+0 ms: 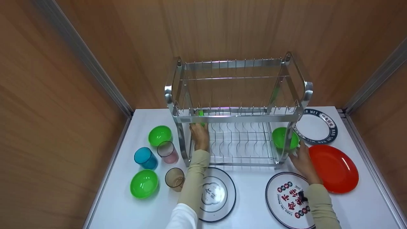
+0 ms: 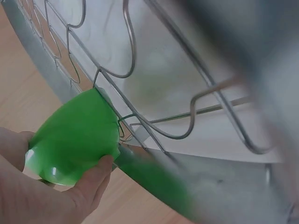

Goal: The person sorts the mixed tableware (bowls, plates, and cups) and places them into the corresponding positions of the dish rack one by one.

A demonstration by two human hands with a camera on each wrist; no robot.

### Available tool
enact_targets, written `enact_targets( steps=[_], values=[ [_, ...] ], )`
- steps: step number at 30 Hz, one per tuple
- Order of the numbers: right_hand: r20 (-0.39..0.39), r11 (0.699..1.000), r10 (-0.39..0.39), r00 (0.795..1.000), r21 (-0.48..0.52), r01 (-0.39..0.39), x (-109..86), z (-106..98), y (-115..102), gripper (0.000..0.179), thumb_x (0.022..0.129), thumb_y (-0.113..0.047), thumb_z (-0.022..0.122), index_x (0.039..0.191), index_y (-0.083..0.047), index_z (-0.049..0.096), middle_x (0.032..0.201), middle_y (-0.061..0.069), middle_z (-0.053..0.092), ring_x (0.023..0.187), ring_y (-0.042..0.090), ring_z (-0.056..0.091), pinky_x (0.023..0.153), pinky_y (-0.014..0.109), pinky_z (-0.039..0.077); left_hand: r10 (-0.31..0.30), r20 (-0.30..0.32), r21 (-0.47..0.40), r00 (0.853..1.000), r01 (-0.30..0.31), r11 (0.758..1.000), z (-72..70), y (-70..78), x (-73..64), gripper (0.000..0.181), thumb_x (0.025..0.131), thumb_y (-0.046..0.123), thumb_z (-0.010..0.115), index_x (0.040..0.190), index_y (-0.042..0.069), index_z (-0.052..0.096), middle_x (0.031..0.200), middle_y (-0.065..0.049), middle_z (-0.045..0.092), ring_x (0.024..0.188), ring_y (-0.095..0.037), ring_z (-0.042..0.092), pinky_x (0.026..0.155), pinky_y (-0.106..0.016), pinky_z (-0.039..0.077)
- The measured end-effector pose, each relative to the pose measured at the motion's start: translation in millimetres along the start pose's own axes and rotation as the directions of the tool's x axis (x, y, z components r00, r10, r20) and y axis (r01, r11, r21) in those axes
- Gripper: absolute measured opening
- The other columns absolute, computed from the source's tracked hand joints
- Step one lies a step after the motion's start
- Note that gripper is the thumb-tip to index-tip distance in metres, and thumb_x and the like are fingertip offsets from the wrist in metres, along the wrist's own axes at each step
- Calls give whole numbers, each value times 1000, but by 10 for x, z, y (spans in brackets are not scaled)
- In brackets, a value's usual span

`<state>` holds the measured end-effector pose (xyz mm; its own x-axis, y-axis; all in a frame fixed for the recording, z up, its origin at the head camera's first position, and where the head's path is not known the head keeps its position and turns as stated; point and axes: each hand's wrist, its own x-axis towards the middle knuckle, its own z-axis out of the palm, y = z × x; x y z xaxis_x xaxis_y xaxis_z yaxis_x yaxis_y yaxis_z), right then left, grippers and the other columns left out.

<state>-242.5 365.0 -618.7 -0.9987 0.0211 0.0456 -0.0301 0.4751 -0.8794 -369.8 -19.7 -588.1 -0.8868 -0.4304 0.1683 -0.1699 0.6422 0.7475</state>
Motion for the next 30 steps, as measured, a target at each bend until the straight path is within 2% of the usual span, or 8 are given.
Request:
enact_targets(
  steps=[5,8,13,16,21,25,28,30],
  values=[
    [-15,999,11,1000,46,-10,90,2,0,80,101,7,55,158,11,-2,156,43,9,141,63,25,114,67,29,26,-24,-31,999,-27,999,7,-4,-1,36,102,16,66,134,3,62,128,-23,60,122,-39,59,97,-50,53],
    [-21,994,18,1000,108,-16,132,-11,-91,75,101,6,56,155,15,5,156,43,17,143,58,25,116,66,28,54,-52,0,997,-54,999,20,-21,-4,37,102,15,64,138,4,61,128,-23,61,122,-41,58,94,-51,54],
    [-7,987,56,998,152,-55,207,23,-45,70,103,4,51,154,17,5,156,41,22,148,50,20,121,60,20,77,-49,40,996,-75,996,35,-81,-10,46,105,15,58,151,9,52,134,-21,60,125,-40,52,91,-50,55],
    [2,983,113,994,148,-112,248,49,45,72,106,-2,47,157,12,-1,160,38,17,151,46,14,124,54,14,71,-34,29,997,-70,997,37,-103,-11,45,106,15,56,151,8,51,137,-20,58,125,-40,51,93,-49,54],
    [-29,959,246,969,149,-239,288,58,20,68,107,-10,46,161,4,7,163,31,21,151,43,18,124,52,17,60,-33,25,998,-59,998,26,-102,-9,46,105,16,58,151,11,52,140,-18,57,125,-38,51,94,-48,53],
    [-105,934,356,929,78,-349,311,62,1,59,105,-13,46,155,11,25,155,37,33,143,47,33,119,53,29,27,7,27,1000,-27,999,1,-82,-7,43,107,22,57,148,10,55,138,-18,58,126,-38,51,98,-48,52],
    [-152,923,383,911,42,-382,316,63,-7,49,101,-8,41,142,19,37,142,41,43,126,48,44,108,52,38,3,42,23,999,-4,1000,-26,-56,-11,42,107,25,56,145,7,58,136,-19,58,128,-37,51,101,-48,50],
    [-170,925,377,911,17,-380,313,60,-10,44,99,-4,37,134,21,41,134,41,47,116,45,46,101,52,40,-3,47,11,999,3,1000,-41,-35,-13,42,108,25,56,146,7,57,138,-18,58,130,-36,50,105,-48,49]
  ],
)
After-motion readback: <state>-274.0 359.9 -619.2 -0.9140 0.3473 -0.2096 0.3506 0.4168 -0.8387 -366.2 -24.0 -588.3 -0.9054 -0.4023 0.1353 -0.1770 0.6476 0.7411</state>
